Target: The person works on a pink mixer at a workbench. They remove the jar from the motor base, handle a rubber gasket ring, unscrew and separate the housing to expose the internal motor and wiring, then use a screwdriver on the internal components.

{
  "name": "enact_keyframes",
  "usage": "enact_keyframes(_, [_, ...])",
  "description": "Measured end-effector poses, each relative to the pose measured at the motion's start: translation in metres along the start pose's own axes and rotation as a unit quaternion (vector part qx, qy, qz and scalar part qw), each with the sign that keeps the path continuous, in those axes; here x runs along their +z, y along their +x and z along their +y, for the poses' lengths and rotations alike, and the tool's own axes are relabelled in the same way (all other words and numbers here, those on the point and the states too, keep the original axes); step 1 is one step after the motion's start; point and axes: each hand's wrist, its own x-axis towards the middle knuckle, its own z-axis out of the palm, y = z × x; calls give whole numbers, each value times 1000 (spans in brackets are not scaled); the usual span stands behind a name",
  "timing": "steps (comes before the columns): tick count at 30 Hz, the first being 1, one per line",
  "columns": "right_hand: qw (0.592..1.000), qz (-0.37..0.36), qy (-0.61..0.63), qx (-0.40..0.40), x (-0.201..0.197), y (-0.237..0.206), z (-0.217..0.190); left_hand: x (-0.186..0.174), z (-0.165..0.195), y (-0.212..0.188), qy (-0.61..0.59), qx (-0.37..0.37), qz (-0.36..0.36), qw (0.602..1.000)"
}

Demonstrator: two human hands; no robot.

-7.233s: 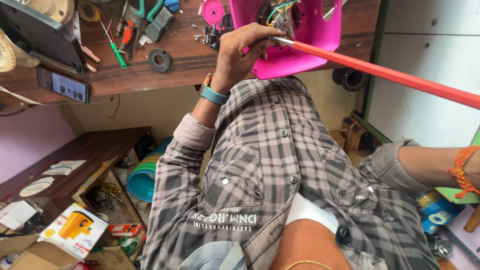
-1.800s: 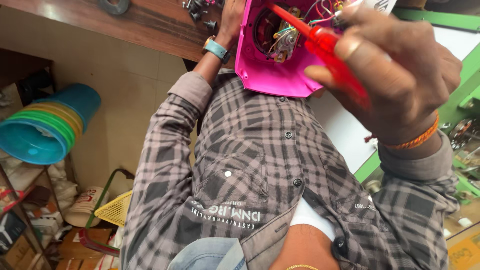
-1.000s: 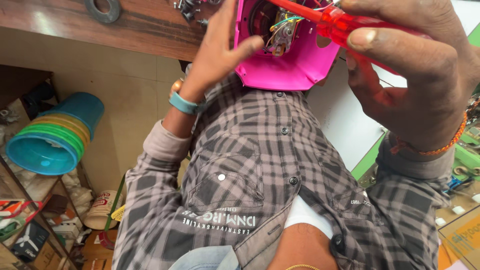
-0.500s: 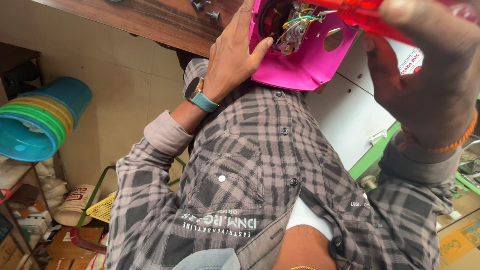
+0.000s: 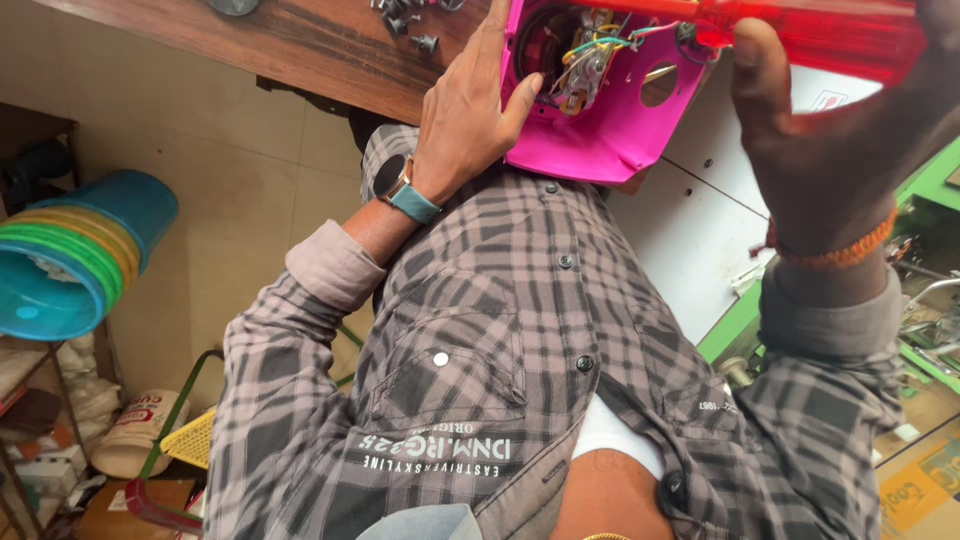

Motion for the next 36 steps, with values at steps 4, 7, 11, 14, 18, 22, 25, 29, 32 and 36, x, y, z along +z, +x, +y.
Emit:
enact_keyframes(4, [997,-19,62,-43,-4,13,-7,3,1,2,-3,-7,-2,1000])
enact_keyframes(7, [994,24,99,-25,3,24,-12,4,3,5,-5,9,3,1000])
enact_keyframes(11, [999,-27,24,-7,-9,22,-17,7,6,9,4,7,4,1000])
enact_keyframes(14, [997,-33,71,-21,-8,18,-10,7,7,10,10,5,-2,1000])
enact_keyframes(18, [998,19,-62,3,-6,11,1,7,10,10,31,0,-5,999])
enact_keyframes(22, [992,-42,106,48,-12,-4,3,5,13,9,32,-13,-11,999])
enact_keyframes(25, [996,24,48,70,2,-5,15,6,13,9,53,-30,-23,998])
enact_keyframes(29, [998,25,-55,30,-1,-11,17,7,11,9,56,16,10,998])
enact_keyframes(32, [999,25,-7,46,0,-11,10,6,9,8,56,-10,-8,998])
enact_keyframes(36, [996,46,-25,66,4,-6,5,6,9,7,59,5,-6,998])
